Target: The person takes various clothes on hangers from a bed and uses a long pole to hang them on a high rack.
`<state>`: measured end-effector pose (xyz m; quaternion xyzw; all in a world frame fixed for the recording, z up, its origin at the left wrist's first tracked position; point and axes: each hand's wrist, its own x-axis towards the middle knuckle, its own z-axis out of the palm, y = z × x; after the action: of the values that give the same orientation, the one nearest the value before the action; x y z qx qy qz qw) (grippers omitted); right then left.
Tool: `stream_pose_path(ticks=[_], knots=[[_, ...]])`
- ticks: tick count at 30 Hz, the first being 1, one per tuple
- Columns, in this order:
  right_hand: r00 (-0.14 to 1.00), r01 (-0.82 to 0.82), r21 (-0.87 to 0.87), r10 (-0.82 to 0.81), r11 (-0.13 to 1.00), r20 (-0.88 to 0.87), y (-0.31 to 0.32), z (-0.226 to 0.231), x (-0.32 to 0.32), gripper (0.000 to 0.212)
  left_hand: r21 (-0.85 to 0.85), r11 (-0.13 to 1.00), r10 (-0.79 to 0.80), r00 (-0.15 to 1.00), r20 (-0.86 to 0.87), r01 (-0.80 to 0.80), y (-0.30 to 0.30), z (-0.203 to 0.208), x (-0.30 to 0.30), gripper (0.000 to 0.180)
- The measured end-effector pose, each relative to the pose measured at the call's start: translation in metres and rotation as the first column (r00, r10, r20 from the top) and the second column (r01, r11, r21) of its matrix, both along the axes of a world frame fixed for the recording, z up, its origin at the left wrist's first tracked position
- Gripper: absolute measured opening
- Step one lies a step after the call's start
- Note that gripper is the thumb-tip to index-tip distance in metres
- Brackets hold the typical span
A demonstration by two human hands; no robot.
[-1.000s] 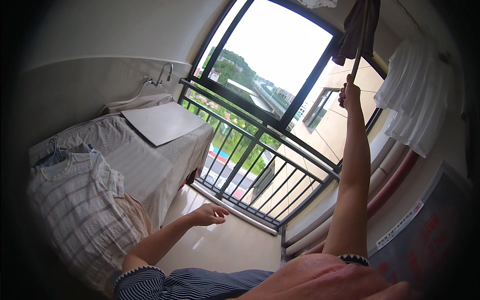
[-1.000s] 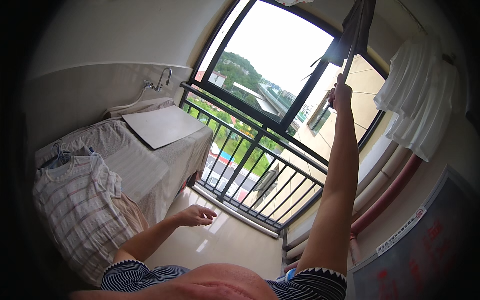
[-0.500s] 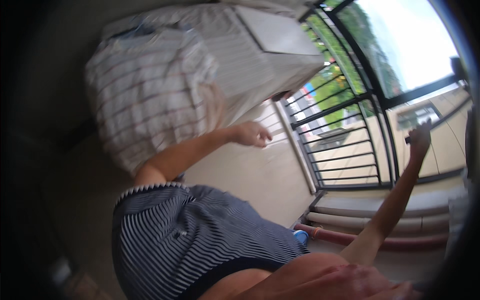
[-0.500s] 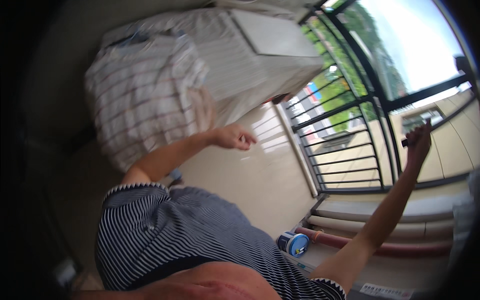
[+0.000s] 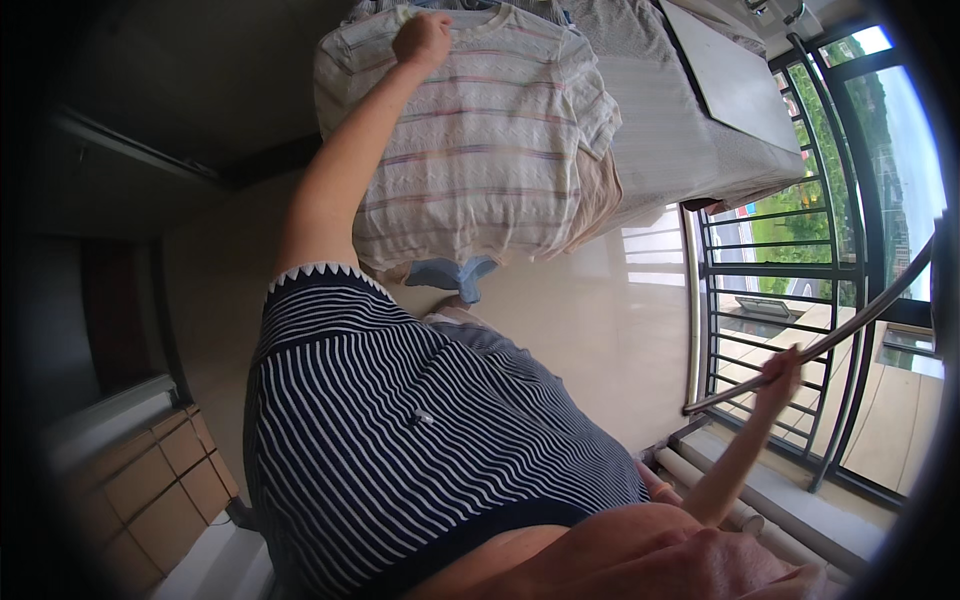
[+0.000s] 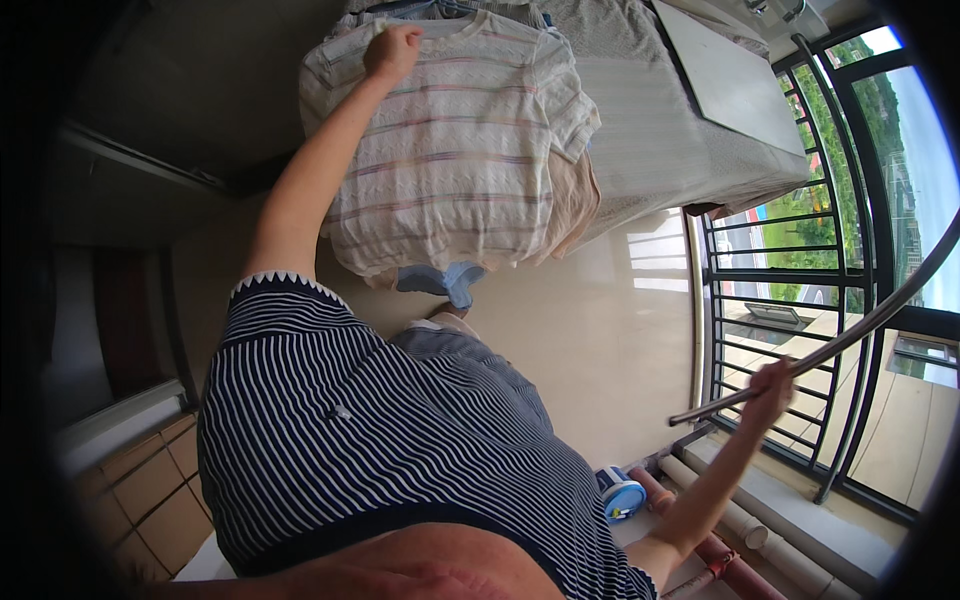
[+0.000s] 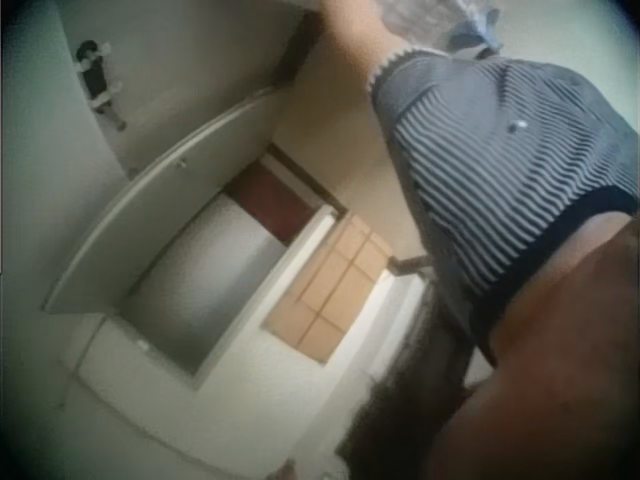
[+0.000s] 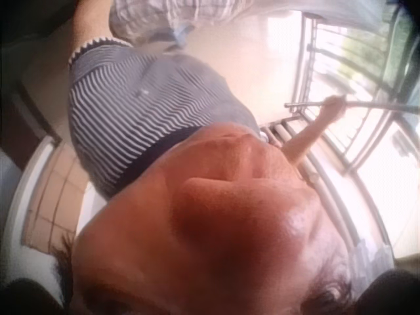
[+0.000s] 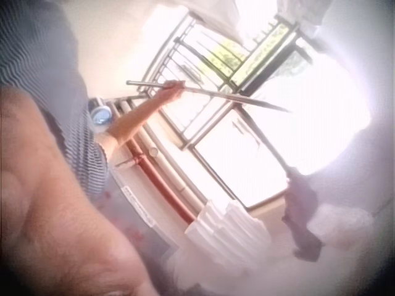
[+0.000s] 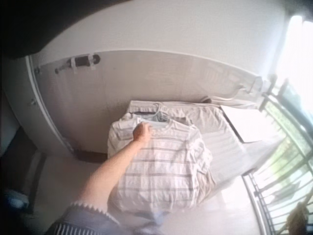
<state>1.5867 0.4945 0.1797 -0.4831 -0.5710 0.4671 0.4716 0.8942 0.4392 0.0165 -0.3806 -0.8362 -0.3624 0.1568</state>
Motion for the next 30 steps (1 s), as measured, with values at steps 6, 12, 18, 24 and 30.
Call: stream_pose_path(ticks=[6,12,18,24,30], knots=[[0.995,-0.033,-0.254,0.009,0.967,-0.095,-0.070,-0.065,-0.069,0.021,-0.321,0.917,0.203,0.970,-0.137,-0.237,0.013,0.001,-0.080,0.025],[0.991,0.124,-0.365,-0.135,0.923,-0.004,-0.090,-0.086,-0.086,0.029,-0.469,0.856,0.160,0.974,-0.162,-0.218,0.034,0.004,-0.109,0.025],[0.983,0.035,-0.435,-0.109,0.900,-0.147,-0.147,-0.113,-0.072,0.027,-0.048,0.999,0.008,0.988,-0.156,-0.016,0.011,0.007,-0.128,0.018],[0.980,-0.094,-0.383,0.019,0.919,-0.196,-0.179,-0.138,-0.078,0.013,0.221,0.930,-0.141,0.841,-0.522,0.293,-0.074,0.153,0.040,0.013],[0.974,-0.087,-0.361,0.004,0.929,-0.225,-0.173,-0.124,-0.039,0.021,0.224,0.861,-0.191,0.698,-0.691,0.457,-0.140,0.239,0.170,0.010]])
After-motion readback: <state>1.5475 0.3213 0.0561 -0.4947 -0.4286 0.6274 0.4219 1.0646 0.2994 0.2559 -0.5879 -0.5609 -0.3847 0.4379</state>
